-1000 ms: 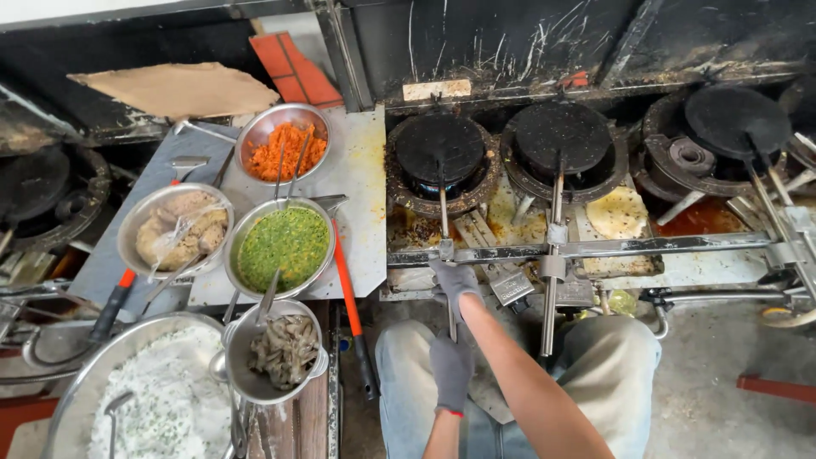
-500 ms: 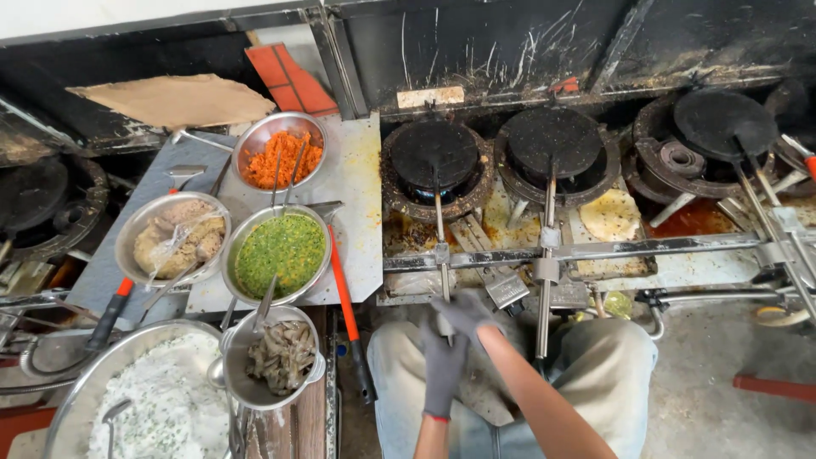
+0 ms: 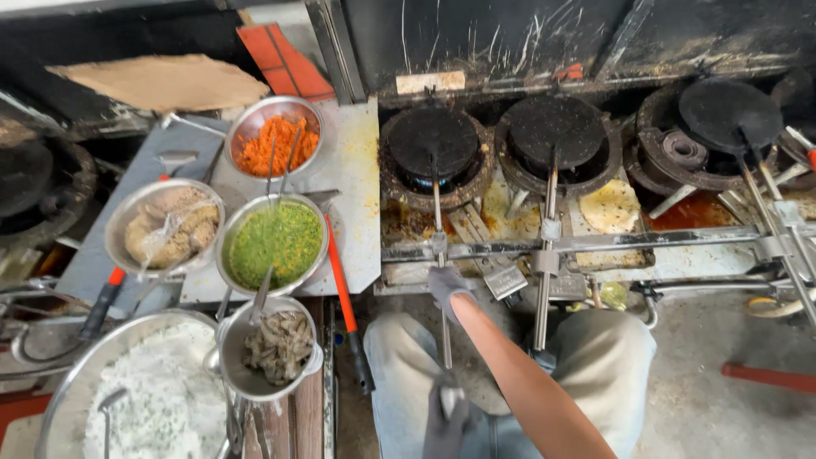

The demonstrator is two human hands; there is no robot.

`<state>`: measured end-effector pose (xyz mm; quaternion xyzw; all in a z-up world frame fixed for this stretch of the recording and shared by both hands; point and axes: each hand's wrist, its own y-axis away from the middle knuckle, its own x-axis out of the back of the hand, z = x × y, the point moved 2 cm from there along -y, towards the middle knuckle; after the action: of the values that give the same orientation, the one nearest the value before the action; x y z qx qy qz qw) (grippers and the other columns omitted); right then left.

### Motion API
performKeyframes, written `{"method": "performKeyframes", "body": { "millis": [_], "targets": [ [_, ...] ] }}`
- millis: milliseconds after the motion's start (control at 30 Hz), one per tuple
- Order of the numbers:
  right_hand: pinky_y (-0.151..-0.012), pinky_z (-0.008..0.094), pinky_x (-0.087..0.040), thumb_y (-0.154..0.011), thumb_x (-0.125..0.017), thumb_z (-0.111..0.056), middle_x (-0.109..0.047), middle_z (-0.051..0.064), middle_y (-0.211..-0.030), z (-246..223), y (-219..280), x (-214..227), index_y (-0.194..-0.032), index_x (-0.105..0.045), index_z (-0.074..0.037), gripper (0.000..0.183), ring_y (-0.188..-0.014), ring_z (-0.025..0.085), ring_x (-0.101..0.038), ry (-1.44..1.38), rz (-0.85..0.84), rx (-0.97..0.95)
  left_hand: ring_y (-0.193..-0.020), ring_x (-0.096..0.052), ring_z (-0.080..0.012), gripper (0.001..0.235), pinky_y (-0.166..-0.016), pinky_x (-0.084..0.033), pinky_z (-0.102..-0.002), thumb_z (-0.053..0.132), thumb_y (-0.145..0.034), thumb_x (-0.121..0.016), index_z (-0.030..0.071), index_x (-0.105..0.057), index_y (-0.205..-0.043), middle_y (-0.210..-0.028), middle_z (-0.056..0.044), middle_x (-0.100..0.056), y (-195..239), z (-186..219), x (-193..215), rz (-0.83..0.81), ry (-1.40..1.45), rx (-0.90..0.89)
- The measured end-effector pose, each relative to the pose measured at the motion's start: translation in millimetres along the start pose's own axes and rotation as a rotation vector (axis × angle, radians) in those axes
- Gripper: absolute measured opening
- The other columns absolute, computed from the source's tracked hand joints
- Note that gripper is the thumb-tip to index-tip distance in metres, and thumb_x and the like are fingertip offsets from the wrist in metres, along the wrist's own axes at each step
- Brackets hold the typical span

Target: Preparing and cooking savory pancakes (Bánh Xèo) with shrimp, pork, and vegetables on multiple burners.

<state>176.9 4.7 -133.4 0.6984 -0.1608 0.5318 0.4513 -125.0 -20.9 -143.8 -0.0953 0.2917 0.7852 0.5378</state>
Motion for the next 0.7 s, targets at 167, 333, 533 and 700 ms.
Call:
{"method": "performKeyframes", "body": {
  "millis": [167,333,533,700],
  "targets": [
    [-0.076,0.032,-0.053,-0.100,-0.053,-0.042,-0.056,0.030,-0.136,-1,104,113,-0.154,-0.027,-0.009,0.069,-0.097,0.031,-0.068,-0.228,0.187,-0.159,-0.100,-0.075,-0.0176,0.051,-0.087,-0.062,-0.030,0.018,-0.103,-0.053,0.010,-0.044,-0.152,-0.118,-0.004,-0.074,-18,155,-53,0.231,0.090,0.160],
    [-0.096,0.056,-0.049,-0.093,-0.062,-0.043,-0.064,0.023,-0.110,-28,208,153,-0.132,-0.056,0.006,0.062,-0.096,0.033,-0.068,-0.043,0.819,0.305,-0.094,-0.069,-0.0240,0.038,-0.085,-0.056,-0.037,0.036,-0.105,-0.056,0.018,-0.058,-0.138,-0.102,-0.009,-0.072,-45,218,-3,0.693,-1.455,-0.269],
    [-0.103,0.045,-0.049,-0.093,-0.062,-0.029,-0.065,0.010,-0.081,-22,195,101,-0.064,-0.064,-0.009,0.035,-0.090,0.027,-0.064,-0.237,0.686,0.964,-0.079,-0.066,-0.0489,0.054,-0.063,-0.051,-0.055,0.035,-0.096,-0.061,-0.005,-0.049,-0.130,-0.091,-0.027,-0.068,-68,213,34,0.657,-1.168,-0.363],
    [-0.074,0.040,-0.057,-0.090,-0.066,-0.027,-0.048,0.004,-0.053,-26,189,129,-0.052,-0.054,-0.015,0.041,-0.049,0.020,-0.043,-0.063,0.782,1.005,-0.076,-0.070,-0.0461,0.035,-0.063,-0.053,-0.053,0.039,-0.099,-0.061,0.004,-0.060,-0.107,-0.081,-0.022,-0.072,-31,243,-6,0.635,-1.039,-0.145]
  ]
}}
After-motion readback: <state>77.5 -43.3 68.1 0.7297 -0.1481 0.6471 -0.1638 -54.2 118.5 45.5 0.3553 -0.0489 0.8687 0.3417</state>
